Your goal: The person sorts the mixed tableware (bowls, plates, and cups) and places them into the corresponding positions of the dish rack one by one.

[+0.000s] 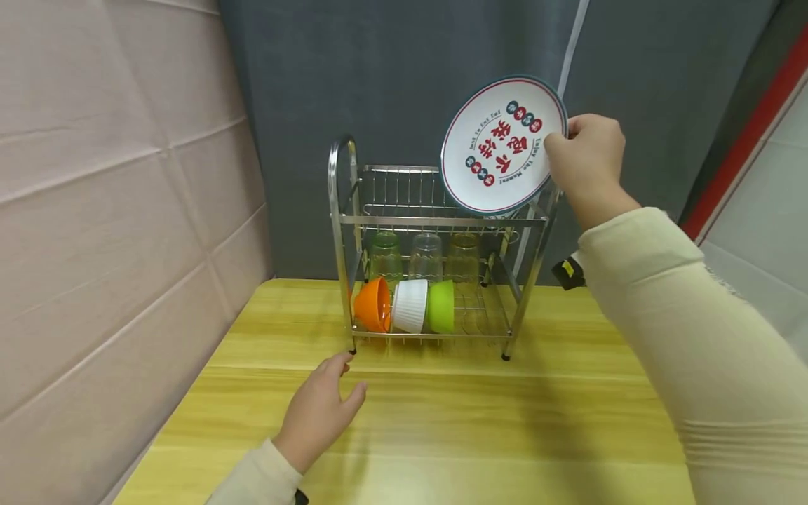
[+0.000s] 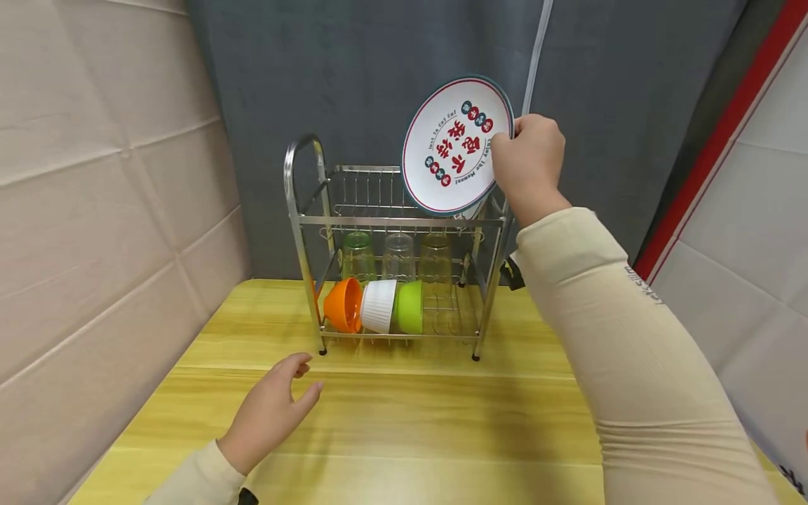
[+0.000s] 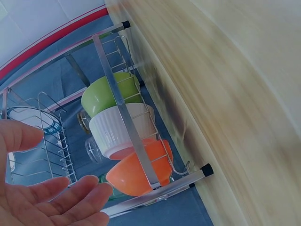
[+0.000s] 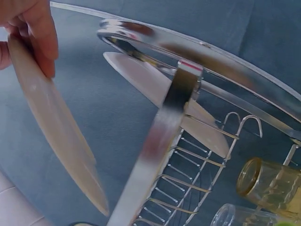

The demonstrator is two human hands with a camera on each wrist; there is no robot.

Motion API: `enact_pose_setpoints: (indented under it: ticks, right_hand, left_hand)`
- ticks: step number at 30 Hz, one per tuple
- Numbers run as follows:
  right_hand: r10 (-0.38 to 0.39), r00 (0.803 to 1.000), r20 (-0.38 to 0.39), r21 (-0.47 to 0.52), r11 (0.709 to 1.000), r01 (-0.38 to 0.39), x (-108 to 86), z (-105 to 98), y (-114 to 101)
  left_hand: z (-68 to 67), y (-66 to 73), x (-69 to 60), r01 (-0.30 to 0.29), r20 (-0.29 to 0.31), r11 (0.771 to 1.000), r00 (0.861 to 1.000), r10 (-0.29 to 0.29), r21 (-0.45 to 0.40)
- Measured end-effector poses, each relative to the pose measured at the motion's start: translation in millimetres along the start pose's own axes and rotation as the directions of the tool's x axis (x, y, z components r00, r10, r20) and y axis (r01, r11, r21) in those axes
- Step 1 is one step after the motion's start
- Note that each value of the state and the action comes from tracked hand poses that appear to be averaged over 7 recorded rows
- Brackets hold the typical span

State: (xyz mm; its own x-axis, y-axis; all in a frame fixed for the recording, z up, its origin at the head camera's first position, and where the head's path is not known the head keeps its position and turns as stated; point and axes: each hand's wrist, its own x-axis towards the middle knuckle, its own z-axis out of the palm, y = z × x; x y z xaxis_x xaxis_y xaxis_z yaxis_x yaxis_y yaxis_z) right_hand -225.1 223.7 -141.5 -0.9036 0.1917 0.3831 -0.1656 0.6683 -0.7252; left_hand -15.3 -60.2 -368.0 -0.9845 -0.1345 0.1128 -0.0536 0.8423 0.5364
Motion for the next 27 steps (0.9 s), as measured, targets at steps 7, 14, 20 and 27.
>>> enact_pose_setpoints:
  ticks: [7, 14, 20, 27]
  right_hand:
    - [0.001, 1.0, -0.013, 0.045, 0.999, -0.001, 2.5, 3, 2]
    - [-0.036, 0.999, 0.02, -0.021, 0.999, 0.036, 0.2, 5, -1]
    - [-0.085, 0.996, 0.016, -0.075, 0.993, 0.086, -0.2, 13, -3]
    - [-0.11, 0.993, 0.037, -0.104, 0.988, 0.113, -0.2, 20, -4]
  left_hand:
    - [-13.0, 16.2, -35.2, 0.072, -0.025, 0.997, 0.997, -0.072, 0.033]
    - [-22.7, 30.6, -60.3, 0.116, -0.042, 0.992, 0.993, -0.114, 0.056]
    - [-22.0, 29.5, -62.6, 0.116, -0.039, 0.991, 0.993, -0.113, 0.06]
    - [-21.3, 29.9, -63.6, 0.131, -0.034, 0.989, 0.991, -0.129, 0.061]
